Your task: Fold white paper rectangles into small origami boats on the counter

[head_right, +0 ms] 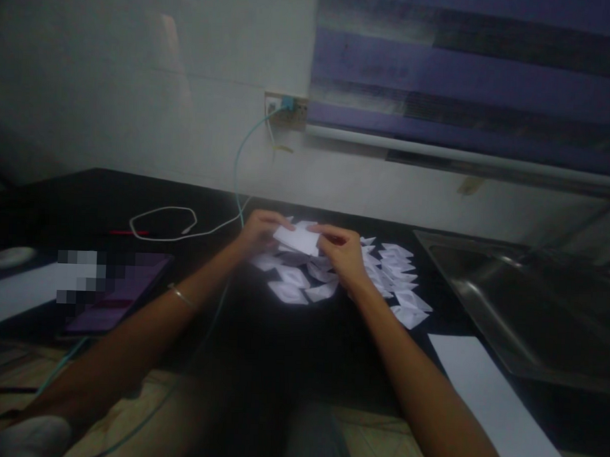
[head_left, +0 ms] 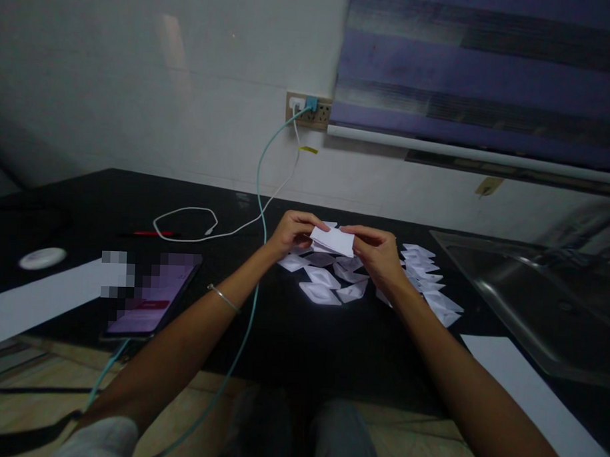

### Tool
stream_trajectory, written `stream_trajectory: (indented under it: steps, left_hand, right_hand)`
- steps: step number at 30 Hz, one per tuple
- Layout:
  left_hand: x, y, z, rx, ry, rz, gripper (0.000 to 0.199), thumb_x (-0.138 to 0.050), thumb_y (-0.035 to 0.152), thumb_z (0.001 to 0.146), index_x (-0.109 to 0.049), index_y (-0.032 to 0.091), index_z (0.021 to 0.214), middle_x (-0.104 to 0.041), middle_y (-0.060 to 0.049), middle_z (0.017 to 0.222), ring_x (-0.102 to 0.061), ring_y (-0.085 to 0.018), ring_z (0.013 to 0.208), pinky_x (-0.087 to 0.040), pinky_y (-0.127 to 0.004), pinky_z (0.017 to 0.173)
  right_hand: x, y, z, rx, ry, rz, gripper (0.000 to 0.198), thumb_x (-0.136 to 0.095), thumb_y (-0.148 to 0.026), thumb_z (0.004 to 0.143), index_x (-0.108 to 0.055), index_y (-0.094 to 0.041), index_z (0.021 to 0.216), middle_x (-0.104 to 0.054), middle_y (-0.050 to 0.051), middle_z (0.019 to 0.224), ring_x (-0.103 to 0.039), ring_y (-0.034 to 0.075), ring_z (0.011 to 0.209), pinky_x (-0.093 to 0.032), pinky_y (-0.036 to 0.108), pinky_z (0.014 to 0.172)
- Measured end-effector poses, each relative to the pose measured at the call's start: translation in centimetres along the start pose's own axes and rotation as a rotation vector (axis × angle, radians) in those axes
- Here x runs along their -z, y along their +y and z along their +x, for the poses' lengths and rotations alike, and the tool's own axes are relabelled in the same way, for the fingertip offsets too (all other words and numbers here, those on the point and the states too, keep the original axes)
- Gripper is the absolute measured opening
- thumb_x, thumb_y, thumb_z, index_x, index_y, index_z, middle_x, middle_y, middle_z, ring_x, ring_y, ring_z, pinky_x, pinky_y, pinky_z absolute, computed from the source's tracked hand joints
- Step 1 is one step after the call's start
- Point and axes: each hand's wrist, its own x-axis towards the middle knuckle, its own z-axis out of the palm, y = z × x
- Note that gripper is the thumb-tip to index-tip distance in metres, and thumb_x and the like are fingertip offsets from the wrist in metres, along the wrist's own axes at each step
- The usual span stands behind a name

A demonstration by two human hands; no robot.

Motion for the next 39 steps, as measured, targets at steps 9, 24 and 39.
stream_trajectory:
  steps: [9,24,39]
  left_hand:
    - [-1.2,-0.3,-0.3,0.275,-0.253,0.131,0.047,-0.060,0.057,0.086,-0.070,0.012,0.090,-0.065,-0.008,0.060,-0.057,-0.011,0.043,-0.030,-0.020,0.034]
    - [-2.0,0.6,-0.7,0.059,-0.083,0.383,0.032,-0.057,0.042,0.093,-0.058,0.016,0.076,-0.058,0.002,0.053,-0.053,-0.006,0.038,-0.039,-0.017,0.039]
    - [-1.9,0.2,-0.7,0.049,-0.122,0.373,0.032,-0.060,0.046,0.090,-0.063,0.015,0.087,-0.063,0.000,0.058,-0.055,-0.007,0.041,-0.041,-0.018,0.041]
  right_hand:
    - [-0.2,-0.4,0.1,0.072,0.000,-0.069,0.013,-0.069,-0.025,0.074,-0.080,-0.023,0.082,-0.076,0.005,0.095,-0.068,0.022,0.094,-0.051,0.038,0.088]
    - [-0.7,-0.9,-0.3,-0.255,-0.139,0.043,0.040,-0.081,-0.044,0.069,-0.071,-0.017,0.096,-0.072,0.005,0.075,-0.063,0.013,0.058,-0.055,0.030,0.063]
    - [-0.4,-1.1,-0.4,-0.229,-0.140,0.039,0.039,-0.081,-0.043,0.070,-0.073,-0.017,0.097,-0.074,0.007,0.078,-0.068,0.016,0.065,-0.058,0.035,0.071]
